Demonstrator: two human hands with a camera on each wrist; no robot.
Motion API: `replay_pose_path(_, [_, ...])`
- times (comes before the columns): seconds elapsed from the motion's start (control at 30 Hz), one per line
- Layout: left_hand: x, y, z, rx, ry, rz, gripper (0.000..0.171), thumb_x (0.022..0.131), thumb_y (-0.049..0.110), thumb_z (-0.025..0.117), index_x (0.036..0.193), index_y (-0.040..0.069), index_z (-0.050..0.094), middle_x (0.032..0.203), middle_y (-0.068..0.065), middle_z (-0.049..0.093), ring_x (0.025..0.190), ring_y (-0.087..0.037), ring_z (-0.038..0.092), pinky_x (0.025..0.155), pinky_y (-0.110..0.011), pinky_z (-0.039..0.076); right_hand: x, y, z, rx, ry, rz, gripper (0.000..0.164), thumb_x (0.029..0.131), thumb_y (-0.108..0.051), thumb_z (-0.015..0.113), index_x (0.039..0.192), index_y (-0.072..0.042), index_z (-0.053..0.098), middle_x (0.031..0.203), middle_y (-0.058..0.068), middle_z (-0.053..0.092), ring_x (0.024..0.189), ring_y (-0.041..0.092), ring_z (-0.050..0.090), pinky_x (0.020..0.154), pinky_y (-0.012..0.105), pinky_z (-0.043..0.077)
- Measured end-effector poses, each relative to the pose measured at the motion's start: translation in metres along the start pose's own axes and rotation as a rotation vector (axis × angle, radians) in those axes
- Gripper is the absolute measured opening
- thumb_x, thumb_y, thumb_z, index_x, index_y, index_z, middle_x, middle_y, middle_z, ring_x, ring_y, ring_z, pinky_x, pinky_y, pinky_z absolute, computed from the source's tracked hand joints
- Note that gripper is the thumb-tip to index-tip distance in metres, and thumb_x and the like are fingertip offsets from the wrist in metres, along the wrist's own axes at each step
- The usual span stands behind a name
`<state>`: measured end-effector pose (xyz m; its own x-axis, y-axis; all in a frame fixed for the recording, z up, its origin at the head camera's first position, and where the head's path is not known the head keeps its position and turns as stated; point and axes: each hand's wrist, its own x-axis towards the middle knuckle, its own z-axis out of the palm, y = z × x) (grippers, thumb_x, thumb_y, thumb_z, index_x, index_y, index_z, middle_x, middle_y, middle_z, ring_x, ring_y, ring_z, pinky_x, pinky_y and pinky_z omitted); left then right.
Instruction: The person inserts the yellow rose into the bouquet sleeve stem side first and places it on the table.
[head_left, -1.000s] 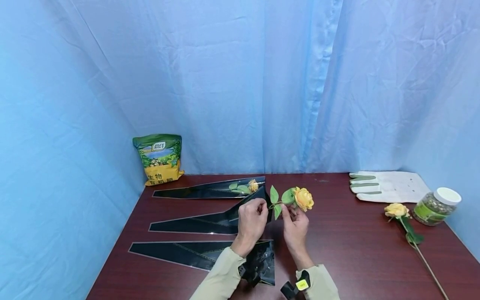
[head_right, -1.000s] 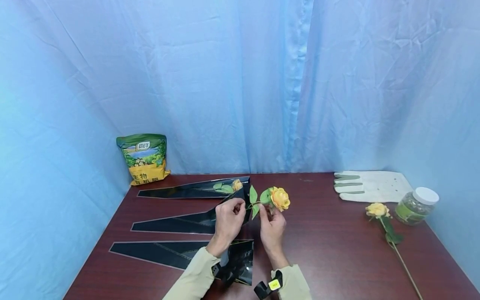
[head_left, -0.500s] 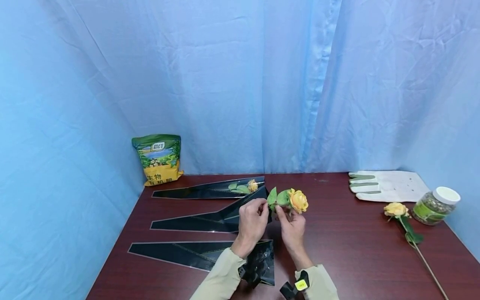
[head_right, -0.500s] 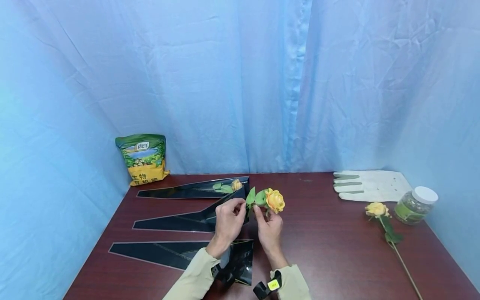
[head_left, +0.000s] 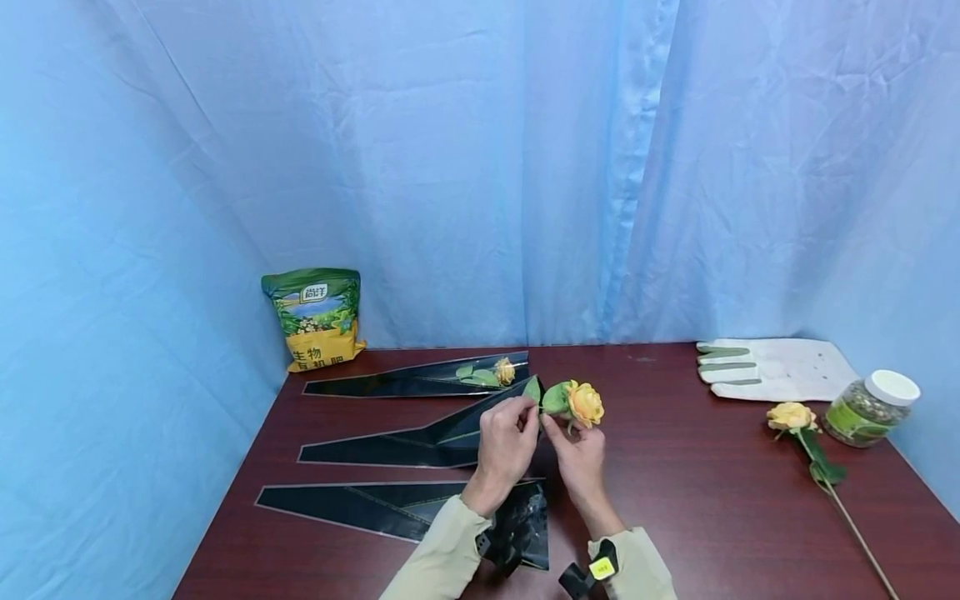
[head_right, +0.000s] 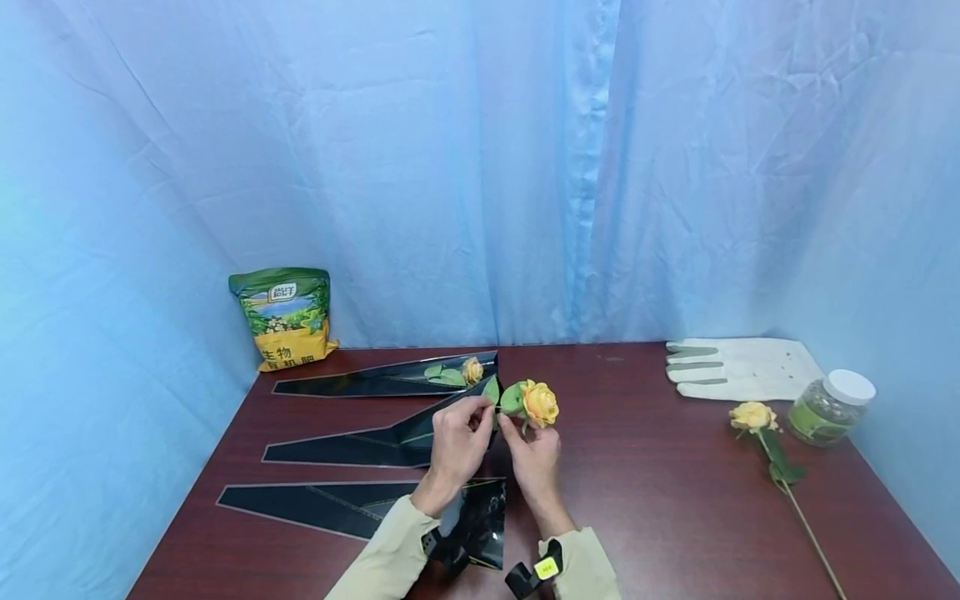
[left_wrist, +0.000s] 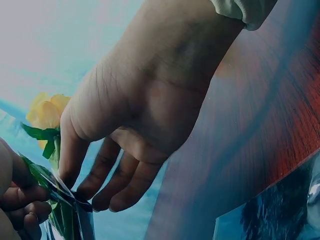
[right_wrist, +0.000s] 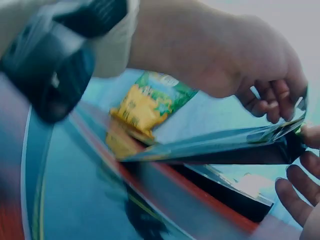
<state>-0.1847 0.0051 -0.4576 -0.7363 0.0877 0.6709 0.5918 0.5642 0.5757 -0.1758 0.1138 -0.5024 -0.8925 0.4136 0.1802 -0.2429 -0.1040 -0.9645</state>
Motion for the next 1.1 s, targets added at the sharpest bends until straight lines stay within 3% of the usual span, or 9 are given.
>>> replay_pose_path(0.1, [0.000,-0.002,0.001,-0.003,0.008,0.008,0.008,0.088,0.000,0.070,0.083,0.004,0.073,0.064,-0.003,0.063,0.055,-0.007,0.054,0.053,-0.009,0.040,0.002,-0.002,-0.001,0.113,0.019,0.145,0.001,0.090,-0.002,0.070,0.090,-0.002,0.071,0.077,-0.015,0.069,0.071,-0.001,0.063,0.065,0.021,0.055])
replay_pose_path(0.17, [-0.001,-0.003,0.002,-0.011,0.012,0.013,0.008,0.089,0.000,0.069,0.083,0.004,0.073,0.064,-0.003,0.063,0.054,-0.007,0.054,0.053,-0.009,0.040,0.003,-0.004,-0.002,0.177,0.044,0.230,0.005,0.092,-0.006,0.069,0.091,-0.011,0.070,0.078,-0.014,0.069,0.070,0.001,0.063,0.063,0.024,0.056])
replay_pose_path(0.23, [-0.001,-0.004,0.002,-0.018,0.015,0.017,0.009,0.089,-0.001,0.069,0.083,0.003,0.074,0.064,-0.003,0.063,0.054,-0.007,0.054,0.053,-0.009,0.040,0.003,-0.006,-0.003,0.210,0.065,0.267,0.006,0.094,-0.009,0.069,0.092,-0.015,0.068,0.079,-0.013,0.070,0.068,0.002,0.063,0.062,0.025,0.057])
replay_pose_path(0.5, [-0.001,-0.003,0.001,-0.024,0.020,0.032,0.009,0.090,0.000,0.068,0.084,0.003,0.074,0.066,-0.003,0.065,0.054,-0.008,0.055,0.054,-0.010,0.042,0.004,-0.004,-0.002,0.190,0.116,0.192,0.009,0.090,-0.006,0.072,0.090,-0.012,0.066,0.066,-0.012,0.069,0.055,0.004,0.061,0.056,0.023,0.054])
replay_pose_path(0.67, [0.000,-0.004,0.002,-0.010,0.030,0.054,0.010,0.089,0.000,0.069,0.082,0.004,0.074,0.064,-0.002,0.064,0.054,-0.008,0.054,0.053,-0.010,0.041,0.004,-0.009,-0.004,0.181,0.088,0.177,0.007,0.093,-0.008,0.068,0.089,-0.010,0.065,0.075,-0.011,0.072,0.063,0.008,0.070,0.060,0.026,0.058])
replay_pose_path(0.87, [0.000,-0.004,0.002,0.008,0.043,0.093,0.009,0.089,0.000,0.069,0.083,0.005,0.074,0.065,-0.002,0.064,0.056,-0.007,0.055,0.055,-0.011,0.043,-0.001,-0.015,0.000,0.161,0.094,0.064,0.001,0.091,-0.001,0.069,0.091,-0.002,0.070,0.077,-0.011,0.072,0.069,0.003,0.068,0.062,0.024,0.058])
replay_pose_path(1.1, [0.000,-0.004,0.003,-0.005,0.048,0.144,0.009,0.087,-0.001,0.070,0.082,0.005,0.073,0.065,-0.001,0.065,0.058,-0.008,0.055,0.057,-0.012,0.043,-0.006,-0.017,0.005,0.114,0.138,0.031,0.013,0.088,-0.004,0.074,0.090,0.008,0.071,0.074,-0.013,0.070,0.071,-0.001,0.069,0.064,0.017,0.056])
